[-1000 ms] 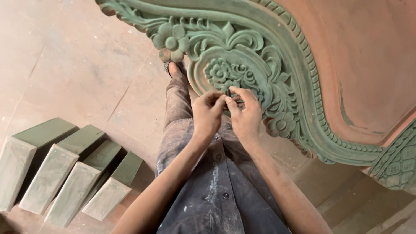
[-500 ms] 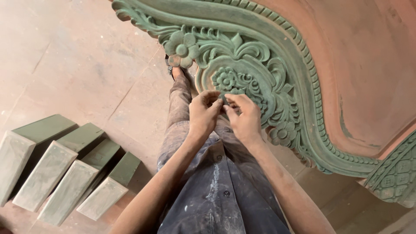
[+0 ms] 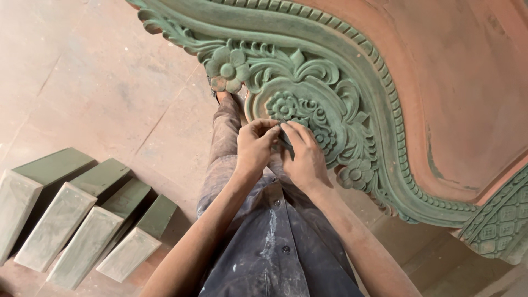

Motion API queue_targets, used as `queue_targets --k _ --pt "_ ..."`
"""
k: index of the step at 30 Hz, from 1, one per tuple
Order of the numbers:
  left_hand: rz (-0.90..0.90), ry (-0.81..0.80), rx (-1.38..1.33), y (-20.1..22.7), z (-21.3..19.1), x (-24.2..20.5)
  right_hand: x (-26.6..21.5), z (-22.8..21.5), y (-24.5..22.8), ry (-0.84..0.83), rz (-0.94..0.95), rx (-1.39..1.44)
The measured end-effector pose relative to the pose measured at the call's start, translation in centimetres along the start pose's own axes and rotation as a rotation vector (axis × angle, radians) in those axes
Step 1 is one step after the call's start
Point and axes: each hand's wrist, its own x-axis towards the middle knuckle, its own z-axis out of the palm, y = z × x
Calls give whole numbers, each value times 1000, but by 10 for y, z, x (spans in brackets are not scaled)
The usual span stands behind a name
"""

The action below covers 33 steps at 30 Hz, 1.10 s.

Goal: The person uses both hands to smooth and refine the surface of a green ornate floral molding on a large reddish-brown panel. The hands repeatedly rub and press the carved details, focusing on the central floral motif and surrounding leaf patterns.

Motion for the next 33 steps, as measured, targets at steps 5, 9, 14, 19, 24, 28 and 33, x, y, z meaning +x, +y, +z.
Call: queue_targets --k 5,9,14,19,24,28,33 --pt "79 81 230 15 7 -4 2 13 13 82 -51 -235" --pt "222 242 397 33 14 -15 7 19 25 119 -96 -308" --pt "242 260 368 37 11 -16 8 20 28 131 -107 -365" --pt "181 276 368 38 12 -14 12 21 27 127 -89 -404" --pt "228 279 390 37 11 -16 16 16 24 94 -112 -411" --pt "257 270 406 37 10 -14 24 10 19 79 -137 -380" --pt "231 254 388 40 8 -18 25 21 23 72 -123 -403"
